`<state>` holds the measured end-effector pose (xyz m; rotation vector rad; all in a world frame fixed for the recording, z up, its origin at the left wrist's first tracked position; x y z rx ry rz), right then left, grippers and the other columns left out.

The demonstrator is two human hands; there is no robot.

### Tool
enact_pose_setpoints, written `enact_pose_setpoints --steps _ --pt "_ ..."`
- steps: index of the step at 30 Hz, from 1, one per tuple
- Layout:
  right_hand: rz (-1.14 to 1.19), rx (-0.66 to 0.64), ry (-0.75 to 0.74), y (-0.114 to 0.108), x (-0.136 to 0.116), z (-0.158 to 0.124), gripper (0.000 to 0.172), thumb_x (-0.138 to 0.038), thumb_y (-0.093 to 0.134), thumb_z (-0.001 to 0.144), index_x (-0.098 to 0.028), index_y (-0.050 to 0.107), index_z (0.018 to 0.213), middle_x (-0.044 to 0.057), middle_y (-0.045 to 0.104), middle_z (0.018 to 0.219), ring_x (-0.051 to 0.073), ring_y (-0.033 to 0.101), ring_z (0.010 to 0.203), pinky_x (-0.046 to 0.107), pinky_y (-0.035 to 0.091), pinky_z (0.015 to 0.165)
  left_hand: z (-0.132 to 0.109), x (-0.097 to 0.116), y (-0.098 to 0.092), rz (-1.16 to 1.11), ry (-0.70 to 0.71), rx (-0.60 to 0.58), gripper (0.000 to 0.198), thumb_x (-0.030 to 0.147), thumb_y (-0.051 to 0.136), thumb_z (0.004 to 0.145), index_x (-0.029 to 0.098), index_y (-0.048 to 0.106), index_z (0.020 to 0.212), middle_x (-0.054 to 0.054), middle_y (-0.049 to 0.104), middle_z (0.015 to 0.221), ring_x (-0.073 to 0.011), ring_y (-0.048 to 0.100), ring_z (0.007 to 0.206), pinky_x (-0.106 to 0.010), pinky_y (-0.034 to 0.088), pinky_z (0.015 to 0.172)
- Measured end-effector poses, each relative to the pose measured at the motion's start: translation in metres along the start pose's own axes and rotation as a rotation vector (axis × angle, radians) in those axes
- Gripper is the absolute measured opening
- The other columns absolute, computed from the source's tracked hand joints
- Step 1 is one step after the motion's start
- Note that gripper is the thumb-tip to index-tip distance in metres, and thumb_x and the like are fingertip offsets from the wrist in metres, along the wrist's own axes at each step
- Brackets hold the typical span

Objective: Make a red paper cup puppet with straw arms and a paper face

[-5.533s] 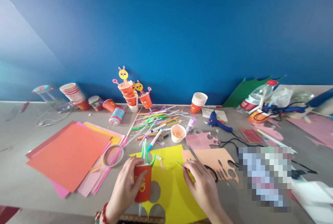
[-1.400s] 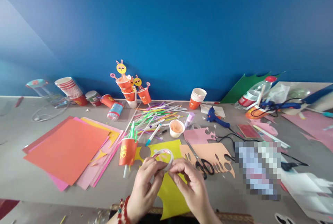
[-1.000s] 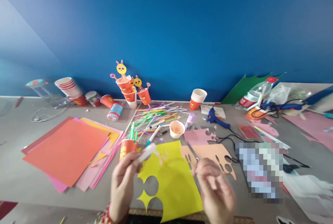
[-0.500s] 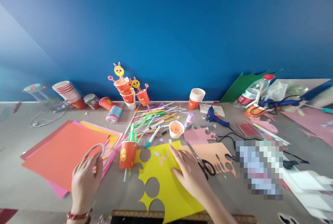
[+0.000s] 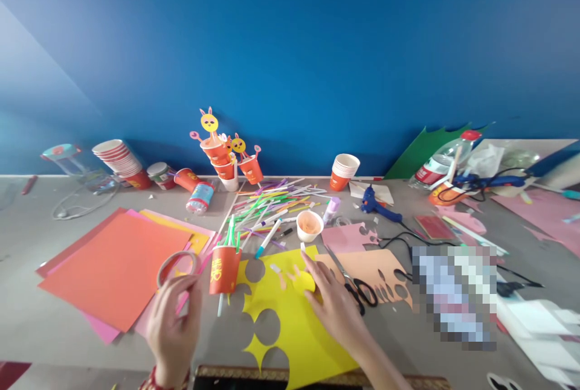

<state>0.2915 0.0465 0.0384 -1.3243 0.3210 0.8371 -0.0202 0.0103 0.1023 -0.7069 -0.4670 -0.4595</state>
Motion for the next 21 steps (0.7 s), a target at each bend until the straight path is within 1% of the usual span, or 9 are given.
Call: enact_pose_setpoints --steps 2,4,5,7,9,12,16,19,21 --pt "0.165 0.078 0.054 -0.006 0.006 -0.002 0.069 -0.013 0.05 0.092 -0.031 0.029 0.155 0.009 0.062 0.111 0.021 0.068 0.086 0.036 0.059 0.08 -0.011 0.027 0.029 -0.203 0.001 -0.193 0.008 0.021 0.059 0.092 0.022 0.064 0.098 -0.007 0.068 0.094 -0.0235 0.066 0.092 -0.036 0.054 0.084" --pt "0.392 0.171 0.123 -0.012 0.011 -0.005 0.068 -0.021 0.057 0.093 -0.029 0.03 0.154 0.006 0.06 0.103 0.018 0.066 0.078 0.032 0.059 0.078 -0.026 0.049 0.066 -0.388 -0.083 -0.447 0.011 0.023 0.058 0.093 0.022 0.065 0.102 -0.008 0.068 0.096 -0.0215 0.067 0.089 -0.032 0.055 0.078" --pt "0.52 0.208 0.163 -0.014 0.013 -0.006 0.07 -0.026 0.061 0.092 -0.029 0.029 0.154 0.005 0.059 0.102 0.017 0.066 0.078 0.031 0.059 0.076 -0.034 0.057 0.081 -0.474 -0.159 -0.533 0.013 0.026 0.057 0.094 0.021 0.065 0.104 -0.007 0.068 0.094 -0.0196 0.067 0.082 -0.029 0.056 0.072" --pt "0.76 0.253 0.234 -0.013 0.011 -0.01 0.076 -0.032 0.067 0.089 -0.031 0.028 0.154 0.004 0.056 0.102 0.017 0.067 0.082 0.028 0.059 0.073 -0.049 0.072 0.11 -0.645 -0.304 -0.697 0.019 0.033 0.056 0.096 0.02 0.064 0.107 -0.007 0.068 0.093 -0.0172 0.066 0.076 -0.027 0.055 0.068" --pt "0.911 0.282 0.276 -0.012 0.005 -0.012 0.079 -0.035 0.073 0.086 -0.033 0.031 0.152 0.003 0.055 0.102 0.018 0.068 0.085 0.027 0.058 0.072 -0.058 0.088 0.129 -0.8 -0.385 -0.791 0.023 0.038 0.057 0.095 0.019 0.064 0.105 -0.007 0.068 0.092 -0.0157 0.064 0.073 -0.026 0.054 0.067" --pt "1.025 0.308 0.29 -0.011 -0.006 -0.014 0.078 -0.037 0.076 0.084 -0.034 0.035 0.15 0.003 0.055 0.102 0.019 0.069 0.085 0.027 0.059 0.07 -0.061 0.103 0.146 -0.984 -0.487 -0.819 0.027 0.043 0.061 0.092 0.016 0.064 0.094 -0.004 0.065 0.081 -0.0144 0.062 0.07 -0.025 0.053 0.067" --pt "1.021 0.322 0.298 -0.014 -0.008 -0.018 0.069 -0.039 0.073 0.087 -0.032 0.04 0.147 0.006 0.056 0.105 0.019 0.068 0.083 0.029 0.06 0.069 -0.059 0.105 0.154 -1.097 -0.63 -0.779 0.032 0.047 0.068 0.086 0.016 0.06 0.08 0.0 0.061 0.069 -0.0127 0.061 0.059 -0.025 0.052 0.059" --pt "0.885 0.422 0.3 -0.034 0.001 -0.024 0.048 -0.036 0.071 0.088 -0.028 0.056 0.133 0.009 0.059 0.111 0.022 0.065 0.094 0.03 0.058 0.078 -0.055 0.102 0.153 -1.075 -0.648 -0.76 0.032 0.047 0.068 0.087 0.017 0.058 0.081 0.001 0.061 0.066 -0.013 0.062 0.055 -0.025 0.052 0.055" --pt "0.815 0.474 0.278 -0.049 0.003 -0.026 0.025 -0.036 0.071 0.088 -0.025 0.068 0.11 0.01 0.059 0.113 0.024 0.062 0.103 0.031 0.056 0.084 -0.053 0.098 0.15 -1.021 -0.623 -0.743 0.03 0.045 0.066 0.089 0.017 0.057 0.082 0.001 0.062 0.066 -0.0134 0.064 0.056 -0.024 0.052 0.055"
Point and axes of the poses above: each hand's wrist, its own z-axis towards the middle knuckle, its own y-axis out of the palm, x = y × z, the point moved 10 cm from there along z, towards the middle knuckle
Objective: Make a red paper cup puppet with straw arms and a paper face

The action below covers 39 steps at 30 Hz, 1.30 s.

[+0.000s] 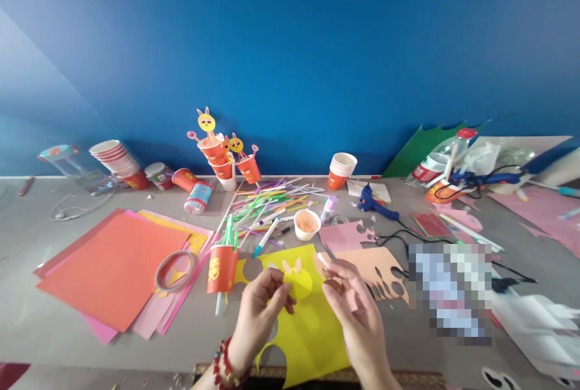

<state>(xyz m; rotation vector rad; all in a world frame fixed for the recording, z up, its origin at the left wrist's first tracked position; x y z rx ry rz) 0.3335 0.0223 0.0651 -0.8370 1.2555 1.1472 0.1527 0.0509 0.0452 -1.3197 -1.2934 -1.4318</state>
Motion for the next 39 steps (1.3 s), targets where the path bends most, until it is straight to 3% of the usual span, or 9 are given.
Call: enact_pose_setpoints --steps 2,4,8,18,31,39 --pt "-0.03 -0.028 -0.016 0.0 -0.006 0.002 0.015 -0.037 0.071 0.087 -0.022 0.07 0.087 0.009 0.06 0.11 0.026 0.06 0.107 0.032 0.054 0.088 0.0 0.002 -0.004 0.071 0.026 0.019 0.028 0.043 0.063 0.091 0.018 0.056 0.082 0.001 0.062 0.067 -0.0138 0.065 0.057 -0.024 0.051 0.056" --pt "-0.034 -0.096 0.017 0.007 -0.006 0.004 0.02 -0.039 0.073 0.086 -0.021 0.068 0.076 0.008 0.061 0.106 0.026 0.061 0.106 0.031 0.054 0.087 -0.001 0.004 -0.005 0.137 0.051 0.024 0.026 0.041 0.061 0.092 0.018 0.056 0.082 0.001 0.061 0.066 -0.0143 0.067 0.057 -0.023 0.051 0.055" --pt "-0.017 -0.187 0.138 0.023 0.003 0.003 0.025 -0.043 0.074 0.083 -0.021 0.068 0.074 0.007 0.062 0.103 0.022 0.064 0.095 0.024 0.053 0.074 -0.003 0.008 0.0 0.24 0.079 0.009 0.022 0.037 0.059 0.093 0.018 0.057 0.082 0.001 0.063 0.065 -0.0145 0.068 0.057 -0.023 0.052 0.056" --pt "-0.024 -0.144 0.187 0.026 0.009 0.003 0.029 -0.046 0.076 0.081 -0.018 0.07 0.074 0.005 0.066 0.092 0.019 0.065 0.08 0.023 0.051 0.068 -0.006 0.011 0.001 0.268 0.077 0.001 0.018 0.034 0.058 0.094 0.018 0.058 0.086 -0.001 0.064 0.068 -0.015 0.068 0.059 -0.021 0.053 0.053" --pt "-0.184 -0.115 -0.022 0.027 -0.007 0.005 0.02 -0.036 0.07 0.088 -0.019 0.068 0.077 0.006 0.067 0.084 0.019 0.067 0.075 0.022 0.055 0.066 -0.01 0.011 0.002 0.285 0.077 0.013 0.014 0.031 0.059 0.092 0.018 0.059 0.088 -0.001 0.061 0.072 -0.0146 0.067 0.062 -0.022 0.054 0.056" --pt "-0.366 -0.102 -0.372 0.035 -0.035 -0.007 0.008 -0.016 0.064 0.091 -0.022 0.066 0.086 0.005 0.068 0.085 0.02 0.067 0.085 0.026 0.054 0.079 -0.008 0.013 -0.001 0.442 0.177 0.084 0.02 0.03 0.055 0.092 0.02 0.049 0.077 0.003 0.047 0.067 -0.0125 0.053 0.061 -0.022 0.047 0.056"
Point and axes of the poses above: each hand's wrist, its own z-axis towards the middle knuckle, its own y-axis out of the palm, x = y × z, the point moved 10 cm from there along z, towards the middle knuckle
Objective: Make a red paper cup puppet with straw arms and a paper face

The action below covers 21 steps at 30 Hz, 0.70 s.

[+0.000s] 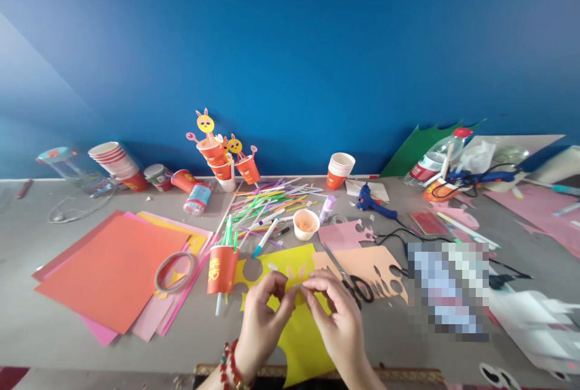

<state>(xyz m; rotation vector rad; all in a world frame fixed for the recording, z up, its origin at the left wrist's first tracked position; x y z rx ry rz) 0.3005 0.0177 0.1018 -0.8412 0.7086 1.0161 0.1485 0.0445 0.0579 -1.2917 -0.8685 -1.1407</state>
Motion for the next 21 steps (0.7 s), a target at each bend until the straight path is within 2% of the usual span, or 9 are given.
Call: enact_pose_setpoints --steps 4,9,12,17,21 --pt "-0.007 0.011 -0.042 0.002 -0.005 -0.003 0.011 -0.013 0.062 0.092 -0.023 0.064 0.088 0.003 0.067 0.083 0.018 0.066 0.08 0.025 0.054 0.076 -0.002 0.005 0.0 -0.01 0.045 0.017 0.019 0.031 0.053 0.094 0.02 0.049 0.079 0.003 0.046 0.068 -0.0124 0.049 0.062 -0.022 0.045 0.058" --pt "0.096 0.005 0.087 0.008 0.009 -0.008 0.006 -0.019 0.062 0.094 -0.024 0.063 0.091 0.002 0.064 0.084 0.017 0.066 0.076 0.024 0.055 0.066 -0.005 0.01 -0.002 -0.01 0.071 0.017 0.02 0.031 0.053 0.095 0.019 0.05 0.079 0.002 0.048 0.069 -0.0123 0.049 0.063 -0.022 0.045 0.059" --pt "0.114 0.017 0.128 0.008 0.014 -0.011 0.005 -0.021 0.064 0.092 -0.025 0.063 0.093 0.002 0.064 0.086 0.017 0.066 0.076 0.023 0.056 0.066 -0.006 0.01 -0.004 -0.013 0.07 0.018 0.02 0.031 0.054 0.095 0.019 0.05 0.079 0.002 0.049 0.068 -0.0123 0.05 0.062 -0.022 0.045 0.059" --pt "0.213 0.057 0.216 0.005 0.022 -0.011 0.033 -0.023 0.067 0.09 -0.027 0.053 0.119 0.0 0.062 0.08 0.016 0.066 0.069 0.022 0.056 0.059 -0.007 0.01 -0.006 -0.016 0.071 0.02 0.019 0.031 0.055 0.094 0.019 0.05 0.08 0.003 0.049 0.069 -0.0124 0.051 0.062 -0.022 0.046 0.06" --pt "0.185 0.025 0.212 0.007 0.018 -0.008 0.026 -0.023 0.065 0.091 -0.024 0.056 0.115 0.0 0.062 0.08 0.015 0.066 0.069 0.021 0.056 0.059 -0.006 0.012 -0.008 -0.024 0.089 0.021 0.018 0.028 0.056 0.093 0.019 0.05 0.078 0.003 0.047 0.068 -0.0117 0.049 0.062 -0.021 0.044 0.06"
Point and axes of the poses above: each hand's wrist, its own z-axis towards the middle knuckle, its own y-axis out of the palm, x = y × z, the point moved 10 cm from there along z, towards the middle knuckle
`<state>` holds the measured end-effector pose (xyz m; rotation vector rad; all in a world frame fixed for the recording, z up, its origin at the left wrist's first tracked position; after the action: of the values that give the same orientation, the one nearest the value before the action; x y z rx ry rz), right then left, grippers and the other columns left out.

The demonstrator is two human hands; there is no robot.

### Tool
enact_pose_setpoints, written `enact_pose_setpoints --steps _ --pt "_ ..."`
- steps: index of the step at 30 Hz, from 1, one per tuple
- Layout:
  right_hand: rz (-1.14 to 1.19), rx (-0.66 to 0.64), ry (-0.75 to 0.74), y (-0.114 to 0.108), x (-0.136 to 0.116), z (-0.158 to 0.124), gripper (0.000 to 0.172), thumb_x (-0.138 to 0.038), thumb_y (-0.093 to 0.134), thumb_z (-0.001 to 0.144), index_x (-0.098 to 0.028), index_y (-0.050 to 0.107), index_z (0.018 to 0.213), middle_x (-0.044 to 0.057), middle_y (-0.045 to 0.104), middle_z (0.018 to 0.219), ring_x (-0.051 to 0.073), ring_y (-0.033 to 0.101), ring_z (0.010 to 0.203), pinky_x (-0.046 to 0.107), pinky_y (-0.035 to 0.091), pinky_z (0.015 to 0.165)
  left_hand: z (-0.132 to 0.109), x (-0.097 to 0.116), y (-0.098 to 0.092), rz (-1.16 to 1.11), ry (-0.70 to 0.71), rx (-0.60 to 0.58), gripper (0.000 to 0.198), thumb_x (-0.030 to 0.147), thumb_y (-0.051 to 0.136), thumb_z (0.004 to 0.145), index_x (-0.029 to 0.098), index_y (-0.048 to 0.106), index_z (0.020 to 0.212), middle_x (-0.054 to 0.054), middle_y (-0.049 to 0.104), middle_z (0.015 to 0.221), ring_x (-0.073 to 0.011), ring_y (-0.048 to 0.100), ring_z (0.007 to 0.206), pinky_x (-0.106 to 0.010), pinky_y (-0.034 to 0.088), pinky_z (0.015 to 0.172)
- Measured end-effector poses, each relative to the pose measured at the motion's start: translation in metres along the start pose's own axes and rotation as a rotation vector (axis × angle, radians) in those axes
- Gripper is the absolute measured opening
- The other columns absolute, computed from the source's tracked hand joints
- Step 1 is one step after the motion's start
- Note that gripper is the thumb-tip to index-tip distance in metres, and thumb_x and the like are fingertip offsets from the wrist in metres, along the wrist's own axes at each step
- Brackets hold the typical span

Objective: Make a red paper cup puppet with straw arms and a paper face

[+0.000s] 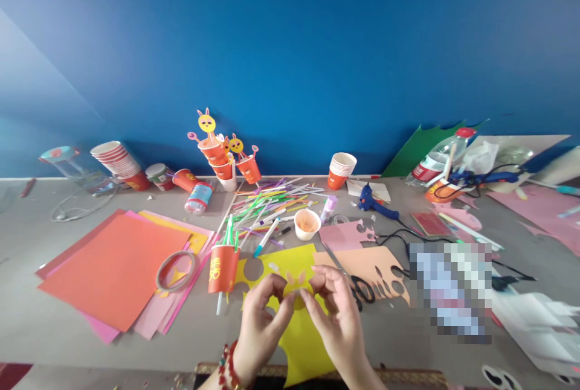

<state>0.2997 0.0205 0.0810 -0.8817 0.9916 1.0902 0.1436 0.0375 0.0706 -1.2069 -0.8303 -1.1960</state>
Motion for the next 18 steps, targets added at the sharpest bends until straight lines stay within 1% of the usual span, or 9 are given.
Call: enact_pose_setpoints --steps 4,8,10,13,16,18 --pt "-0.066 0.021 -0.061 -0.002 -0.006 -0.002 0.02 -0.021 0.062 0.092 -0.023 0.059 0.112 0.002 0.064 0.082 0.016 0.068 0.07 0.022 0.058 0.063 -0.001 -0.004 -0.001 -0.032 -0.015 0.009 0.018 0.028 0.056 0.093 0.019 0.05 0.079 0.003 0.046 0.069 -0.0114 0.046 0.063 -0.021 0.042 0.06" --pt "-0.154 0.027 -0.137 -0.002 -0.01 -0.006 0.018 -0.021 0.062 0.093 -0.022 0.062 0.111 0.006 0.067 0.089 0.019 0.07 0.08 0.027 0.059 0.073 -0.003 -0.017 0.002 -0.12 -0.096 -0.004 0.02 0.034 0.055 0.094 0.019 0.05 0.081 0.003 0.045 0.07 -0.011 0.045 0.061 -0.02 0.041 0.057" --pt "-0.164 0.025 -0.154 -0.001 -0.012 -0.006 0.017 -0.021 0.061 0.093 -0.021 0.063 0.111 0.006 0.067 0.089 0.02 0.07 0.082 0.028 0.059 0.074 -0.003 -0.02 0.003 -0.15 -0.127 -0.006 0.022 0.036 0.055 0.094 0.019 0.05 0.082 0.003 0.045 0.07 -0.0108 0.045 0.059 -0.02 0.04 0.054" --pt "-0.138 0.046 -0.143 -0.005 -0.014 -0.004 0.014 -0.024 0.062 0.094 -0.021 0.064 0.108 0.006 0.067 0.088 0.019 0.07 0.077 0.026 0.06 0.07 -0.004 -0.018 0.002 -0.173 -0.139 -0.016 0.023 0.038 0.055 0.094 0.019 0.052 0.082 0.002 0.046 0.07 -0.0111 0.046 0.06 -0.02 0.041 0.055" --pt "-0.09 0.074 -0.087 -0.009 -0.013 0.0 0.014 -0.027 0.065 0.092 -0.02 0.064 0.105 0.005 0.067 0.083 0.017 0.07 0.071 0.022 0.06 0.062 -0.003 -0.014 0.002 -0.155 -0.125 -0.052 0.023 0.038 0.057 0.093 0.018 0.055 0.082 0.001 0.05 0.071 -0.0125 0.049 0.065 -0.021 0.043 0.06" --pt "-0.067 0.086 -0.065 -0.01 -0.013 0.001 0.014 -0.028 0.067 0.091 -0.02 0.064 0.103 0.004 0.067 0.081 0.017 0.07 0.07 0.021 0.06 0.061 -0.003 -0.014 0.002 -0.154 -0.126 -0.056 0.022 0.037 0.059 0.092 0.018 0.057 0.082 0.0 0.052 0.071 -0.0128 0.05 0.065 -0.021 0.043 0.06"
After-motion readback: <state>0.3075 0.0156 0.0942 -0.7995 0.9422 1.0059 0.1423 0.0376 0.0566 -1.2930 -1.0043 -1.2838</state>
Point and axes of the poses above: each hand's wrist, its own z-axis towards the middle knuckle, its own y-axis out of the palm, x = y × z, the point moved 10 cm from there along z, towards the middle knuckle
